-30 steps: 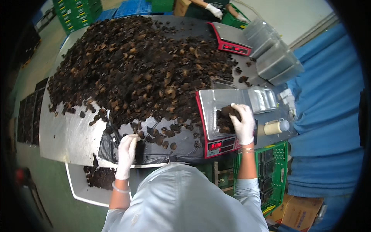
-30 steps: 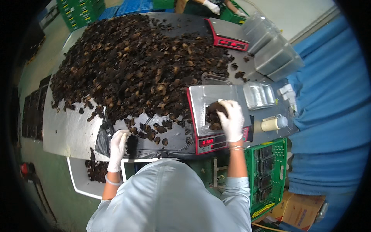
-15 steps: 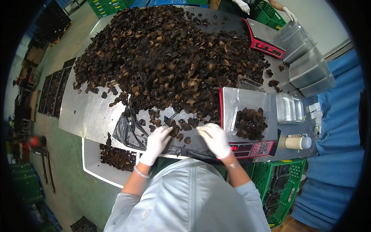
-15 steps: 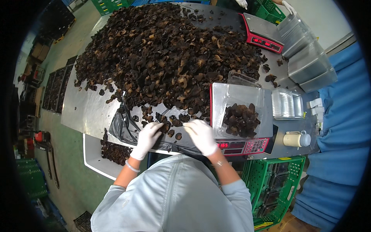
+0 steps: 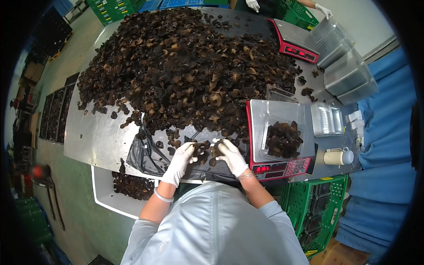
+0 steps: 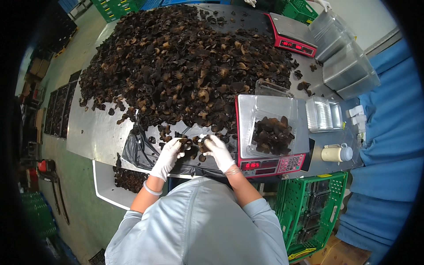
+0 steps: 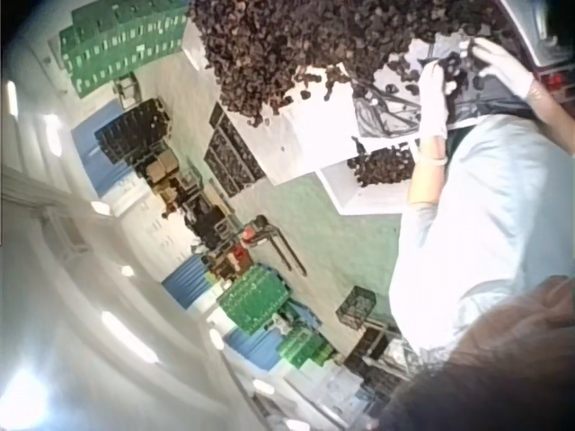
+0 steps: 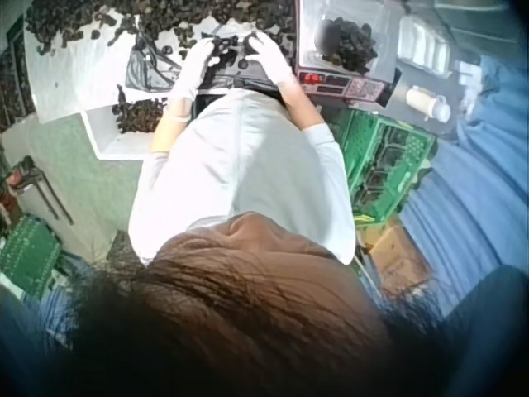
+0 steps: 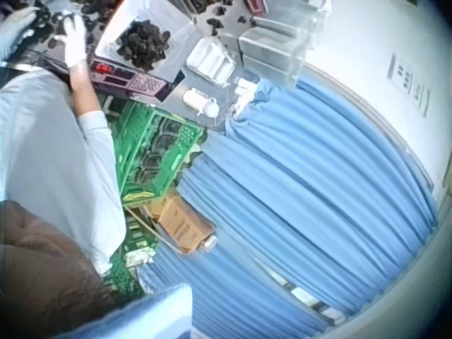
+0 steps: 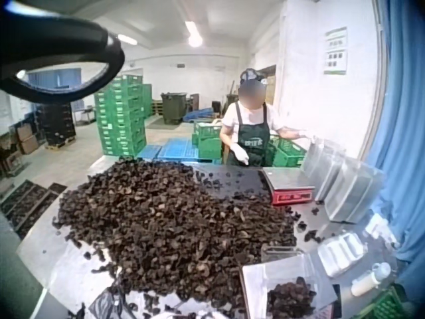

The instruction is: The person sorts through a large pile of dried mushrooms on a metal table, placing them into plastic containers and then weighing the containers on a digital scale before moving them aside.

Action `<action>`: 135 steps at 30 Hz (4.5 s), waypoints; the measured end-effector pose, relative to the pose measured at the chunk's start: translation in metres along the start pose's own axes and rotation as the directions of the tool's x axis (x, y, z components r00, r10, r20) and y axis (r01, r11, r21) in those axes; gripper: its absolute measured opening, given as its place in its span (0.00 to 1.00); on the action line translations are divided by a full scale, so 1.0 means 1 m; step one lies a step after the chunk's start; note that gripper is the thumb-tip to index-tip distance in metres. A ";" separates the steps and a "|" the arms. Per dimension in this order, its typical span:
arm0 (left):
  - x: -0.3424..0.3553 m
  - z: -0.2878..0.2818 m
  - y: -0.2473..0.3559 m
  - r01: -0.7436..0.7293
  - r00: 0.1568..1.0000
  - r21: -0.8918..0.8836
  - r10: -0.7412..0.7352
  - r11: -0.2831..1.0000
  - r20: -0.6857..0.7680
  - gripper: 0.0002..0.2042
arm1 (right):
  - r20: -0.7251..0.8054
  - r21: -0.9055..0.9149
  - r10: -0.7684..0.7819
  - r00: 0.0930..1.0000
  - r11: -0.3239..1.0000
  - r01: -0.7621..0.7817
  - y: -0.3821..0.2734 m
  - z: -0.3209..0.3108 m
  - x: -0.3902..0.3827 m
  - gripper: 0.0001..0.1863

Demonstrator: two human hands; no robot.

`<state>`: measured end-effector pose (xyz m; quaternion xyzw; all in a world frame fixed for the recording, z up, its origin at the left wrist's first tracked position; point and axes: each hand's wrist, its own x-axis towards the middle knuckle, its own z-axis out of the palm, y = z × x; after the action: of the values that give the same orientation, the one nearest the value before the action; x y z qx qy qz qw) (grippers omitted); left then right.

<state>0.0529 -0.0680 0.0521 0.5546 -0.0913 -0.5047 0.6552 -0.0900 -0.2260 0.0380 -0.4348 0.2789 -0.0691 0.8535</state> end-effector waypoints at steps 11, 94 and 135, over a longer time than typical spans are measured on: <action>0.006 -0.009 0.017 -0.364 0.904 0.655 0.420 0.662 0.079 0.11 | 0.240 0.653 -0.144 0.960 0.756 -0.050 -0.006 0.014 -0.005 0.26; 0.022 0.189 0.022 -0.689 0.460 0.715 0.695 -0.113 0.553 0.13 | -0.128 -0.907 -0.682 0.720 0.375 0.194 -0.090 -0.139 -0.174 0.29; 0.007 0.202 0.014 -0.417 0.893 0.683 0.410 0.600 0.185 0.13 | -0.444 -0.878 -0.891 -0.093 0.454 -0.154 -0.166 -0.304 -0.319 0.04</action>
<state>-0.0730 -0.2031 0.1345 0.7235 -0.4063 -0.2673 0.4899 -0.4980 -0.4263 0.1582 -0.6249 0.5923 -0.5016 0.0844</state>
